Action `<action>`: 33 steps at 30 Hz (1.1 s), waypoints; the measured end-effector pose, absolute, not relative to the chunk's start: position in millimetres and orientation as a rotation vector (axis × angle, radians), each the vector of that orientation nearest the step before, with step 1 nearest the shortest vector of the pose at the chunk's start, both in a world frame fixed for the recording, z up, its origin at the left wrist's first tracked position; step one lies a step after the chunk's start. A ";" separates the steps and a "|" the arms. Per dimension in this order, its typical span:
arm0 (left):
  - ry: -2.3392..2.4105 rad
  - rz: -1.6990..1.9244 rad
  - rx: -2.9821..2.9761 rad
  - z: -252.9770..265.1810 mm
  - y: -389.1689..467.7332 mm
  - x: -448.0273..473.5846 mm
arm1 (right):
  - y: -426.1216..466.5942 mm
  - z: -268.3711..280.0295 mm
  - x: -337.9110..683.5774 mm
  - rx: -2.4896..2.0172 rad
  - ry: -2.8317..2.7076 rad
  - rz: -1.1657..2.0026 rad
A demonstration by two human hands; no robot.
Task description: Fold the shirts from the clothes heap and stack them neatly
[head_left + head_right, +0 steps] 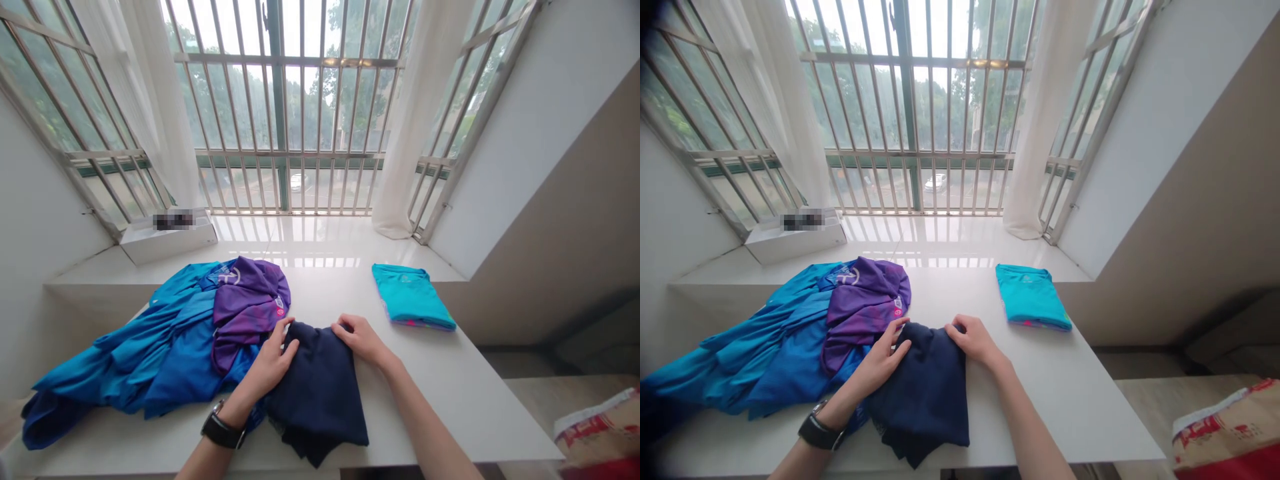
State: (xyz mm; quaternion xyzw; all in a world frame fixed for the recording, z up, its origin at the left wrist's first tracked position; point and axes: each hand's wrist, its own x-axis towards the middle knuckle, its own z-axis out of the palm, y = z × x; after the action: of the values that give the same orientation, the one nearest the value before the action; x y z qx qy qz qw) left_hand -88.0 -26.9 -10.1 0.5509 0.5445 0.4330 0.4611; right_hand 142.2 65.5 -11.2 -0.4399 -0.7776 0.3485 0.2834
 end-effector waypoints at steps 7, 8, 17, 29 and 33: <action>1.376 0.975 1.352 -15.6 -27.3 -91.6 | 64.3 -3.9 158.3 -1.234 -2.102 0.956; 1.387 0.974 1.364 -14.6 -27.5 -91.0 | 64.3 -3.9 159.5 -1.232 -2.103 0.973; 1.734 0.821 1.795 -0.3 -38.4 -93.3 | 66.6 -8.9 170.1 -1.244 -2.105 0.984; 1.586 0.510 2.618 1.0 -37.0 -58.6 | 1.2 -19.3 121.2 -1.309 -2.297 0.207; 1.648 0.398 2.619 -17.5 -38.4 -60.6 | -3.4 -45.7 127.9 -1.459 -2.323 0.125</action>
State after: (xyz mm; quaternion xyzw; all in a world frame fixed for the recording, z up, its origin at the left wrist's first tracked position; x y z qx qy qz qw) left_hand -60.6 -38.4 -17.5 0.8395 0.5281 0.1275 0.0108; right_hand 127.9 -3.4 -45.7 -0.5210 -0.8294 0.0445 0.1965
